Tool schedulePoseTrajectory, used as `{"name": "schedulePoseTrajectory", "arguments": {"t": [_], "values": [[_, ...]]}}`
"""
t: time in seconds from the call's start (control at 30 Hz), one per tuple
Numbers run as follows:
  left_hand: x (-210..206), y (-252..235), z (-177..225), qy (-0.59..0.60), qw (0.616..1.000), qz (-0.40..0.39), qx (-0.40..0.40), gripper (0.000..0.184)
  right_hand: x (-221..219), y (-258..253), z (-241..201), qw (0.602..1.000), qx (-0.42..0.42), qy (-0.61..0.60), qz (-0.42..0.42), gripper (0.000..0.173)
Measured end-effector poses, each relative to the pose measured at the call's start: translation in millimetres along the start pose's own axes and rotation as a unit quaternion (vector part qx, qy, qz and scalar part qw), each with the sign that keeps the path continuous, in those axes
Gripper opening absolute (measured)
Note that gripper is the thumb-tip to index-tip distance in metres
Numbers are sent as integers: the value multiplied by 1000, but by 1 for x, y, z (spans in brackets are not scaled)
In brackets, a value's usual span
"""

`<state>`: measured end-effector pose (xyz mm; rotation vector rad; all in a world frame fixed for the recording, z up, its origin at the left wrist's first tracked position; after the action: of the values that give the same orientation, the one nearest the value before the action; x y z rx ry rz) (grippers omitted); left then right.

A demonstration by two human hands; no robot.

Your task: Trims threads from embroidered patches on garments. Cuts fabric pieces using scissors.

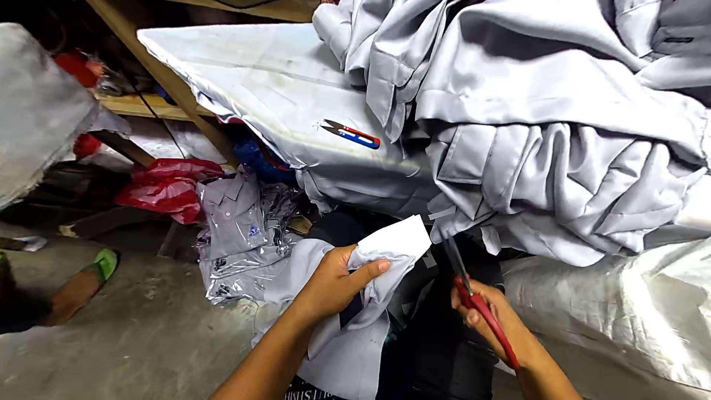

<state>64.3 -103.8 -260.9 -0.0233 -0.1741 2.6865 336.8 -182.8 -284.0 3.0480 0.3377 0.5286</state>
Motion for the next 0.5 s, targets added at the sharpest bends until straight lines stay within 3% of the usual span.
{"name": "schedulePoseTrajectory", "arguments": {"t": [0.2,0.5], "values": [[-5,-4,-10,-78,997,-15,2,17,-6,16,15,995,-39,-18,-95,66],[-3,0,-10,-59,997,43,-4,11,-14,9,15,992,-22,-52,-113,72]]}}
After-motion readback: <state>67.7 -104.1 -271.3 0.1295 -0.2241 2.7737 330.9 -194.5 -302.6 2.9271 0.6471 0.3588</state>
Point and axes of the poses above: each hand's wrist, its own y-axis away from the middle knuckle, its own x-axis out of the back of the hand, z = x × y, the point moved 3 cm from there along -y, towards the middle knuckle, and after that the axes turned 5 degrees about -x, right-handed, at the moved point
